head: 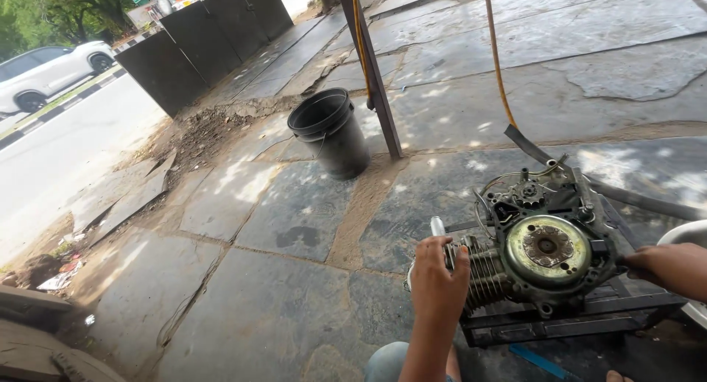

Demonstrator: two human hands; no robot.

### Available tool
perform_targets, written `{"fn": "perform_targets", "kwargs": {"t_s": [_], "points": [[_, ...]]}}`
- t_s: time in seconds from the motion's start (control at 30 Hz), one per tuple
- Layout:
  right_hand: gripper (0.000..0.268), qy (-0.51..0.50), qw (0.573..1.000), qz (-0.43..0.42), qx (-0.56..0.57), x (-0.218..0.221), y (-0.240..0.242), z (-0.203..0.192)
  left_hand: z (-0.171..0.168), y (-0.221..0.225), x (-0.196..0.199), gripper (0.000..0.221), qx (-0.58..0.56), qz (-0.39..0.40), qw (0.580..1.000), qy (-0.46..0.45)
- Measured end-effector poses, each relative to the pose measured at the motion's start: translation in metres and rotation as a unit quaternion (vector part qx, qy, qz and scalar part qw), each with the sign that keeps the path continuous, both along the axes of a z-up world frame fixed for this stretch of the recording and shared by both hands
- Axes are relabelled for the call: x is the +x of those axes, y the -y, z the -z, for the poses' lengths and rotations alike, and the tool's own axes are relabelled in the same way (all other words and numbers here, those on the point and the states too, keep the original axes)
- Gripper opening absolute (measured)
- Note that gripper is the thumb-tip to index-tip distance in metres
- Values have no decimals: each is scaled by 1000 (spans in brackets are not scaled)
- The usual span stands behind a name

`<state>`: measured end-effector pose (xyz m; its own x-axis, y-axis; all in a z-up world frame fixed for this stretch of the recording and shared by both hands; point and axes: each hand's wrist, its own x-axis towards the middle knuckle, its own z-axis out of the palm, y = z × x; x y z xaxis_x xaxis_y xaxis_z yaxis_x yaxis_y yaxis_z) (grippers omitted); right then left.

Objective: Repairing and disassembling a small motorcycle engine using a wrench and screwdriver in a workshop setting.

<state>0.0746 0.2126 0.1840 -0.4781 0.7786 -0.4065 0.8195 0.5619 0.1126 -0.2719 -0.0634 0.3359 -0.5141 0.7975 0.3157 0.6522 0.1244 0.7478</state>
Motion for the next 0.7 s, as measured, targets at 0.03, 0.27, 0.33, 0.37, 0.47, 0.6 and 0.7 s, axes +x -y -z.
{"fn": "perform_targets", "kwargs": {"t_s": [0.03,0.27,0.33,0.37,0.47,0.6,0.7], "points": [[35,-29,999,-10,20,8,-4,14,6,-3,0,38,-4,11,1000,-17],[45,-98,995,19,-6,29,6,-1,-10,-7,-1,41,-78,24,996,30],[46,-214,969,118,27,39,32,-25,15,-16,-1,40,14,15,997,-81],[46,-195,970,142,21,43,42,-32,14,-15,4,40,3,38,997,-63],[46,-306,908,287,-1,43,60,-48,7,-20,12,34,14,54,996,-76],[47,-390,834,382,-76,51,57,-34,4,-33,27,36,-47,36,996,-64],[42,-393,875,277,-58,45,65,-20,17,-35,31,37,-28,36,993,-108]]}}
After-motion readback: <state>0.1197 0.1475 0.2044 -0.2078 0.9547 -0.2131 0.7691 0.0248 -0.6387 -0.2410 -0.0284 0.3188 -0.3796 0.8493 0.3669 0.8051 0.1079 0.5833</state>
